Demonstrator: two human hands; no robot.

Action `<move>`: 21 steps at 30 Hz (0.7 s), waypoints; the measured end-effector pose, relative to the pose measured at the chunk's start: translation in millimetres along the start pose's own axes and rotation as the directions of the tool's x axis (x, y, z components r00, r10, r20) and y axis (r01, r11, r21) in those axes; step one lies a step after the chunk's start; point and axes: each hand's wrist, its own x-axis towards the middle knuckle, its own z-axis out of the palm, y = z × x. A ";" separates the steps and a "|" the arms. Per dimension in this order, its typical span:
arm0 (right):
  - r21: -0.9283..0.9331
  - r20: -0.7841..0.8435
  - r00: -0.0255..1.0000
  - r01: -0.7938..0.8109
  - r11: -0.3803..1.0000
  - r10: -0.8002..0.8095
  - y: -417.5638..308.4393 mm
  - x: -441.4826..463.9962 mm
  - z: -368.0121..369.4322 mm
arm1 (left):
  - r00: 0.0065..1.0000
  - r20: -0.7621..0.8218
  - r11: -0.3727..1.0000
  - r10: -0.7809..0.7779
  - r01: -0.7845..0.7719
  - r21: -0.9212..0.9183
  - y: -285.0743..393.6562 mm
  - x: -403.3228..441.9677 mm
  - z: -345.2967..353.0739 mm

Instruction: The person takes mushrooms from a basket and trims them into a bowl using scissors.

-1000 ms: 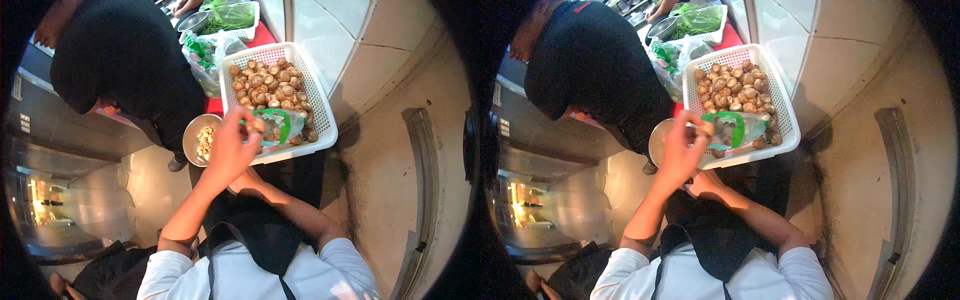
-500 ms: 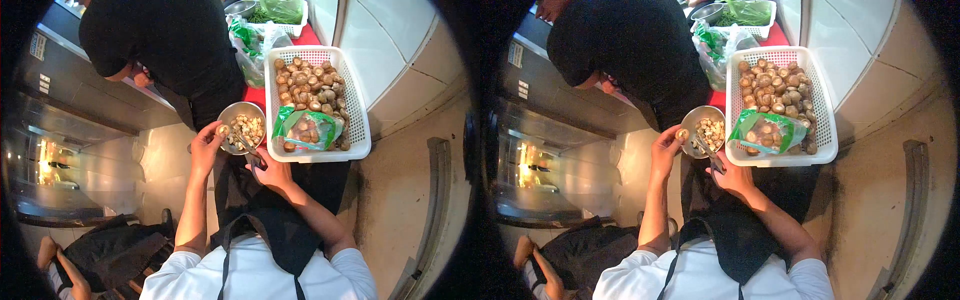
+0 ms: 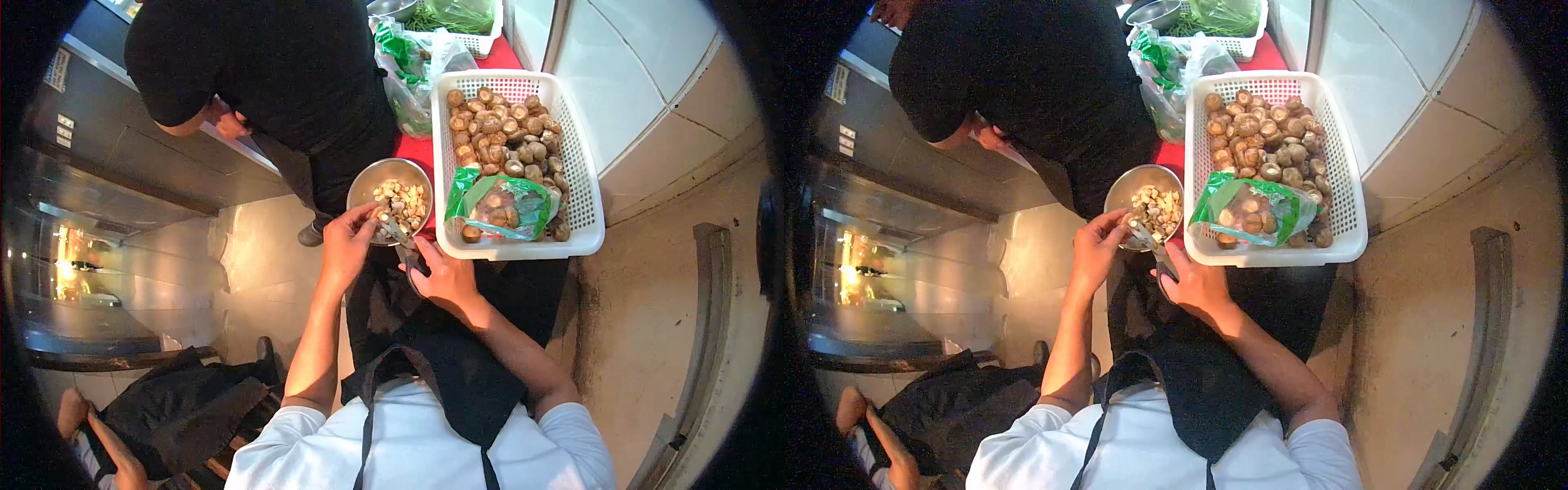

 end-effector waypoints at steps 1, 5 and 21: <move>-0.016 0.004 1.000 0.012 1.000 -0.012 -0.7 0.7 -0.9 | 1.000 0.000 1.000 0.000 0.000 0.002 3.0 -2.5 0.7; -0.042 0.085 0.996 -0.001 0.999 0.004 -5.0 -1.6 -1.5 | 0.998 0.012 0.996 -0.058 0.058 -0.065 -2.9 -2.3 1.4; 0.027 0.134 0.989 -0.063 0.998 0.059 -6.9 -0.9 2.2 | 0.996 0.058 0.996 -0.062 0.066 -0.056 -20.8 3.5 3.8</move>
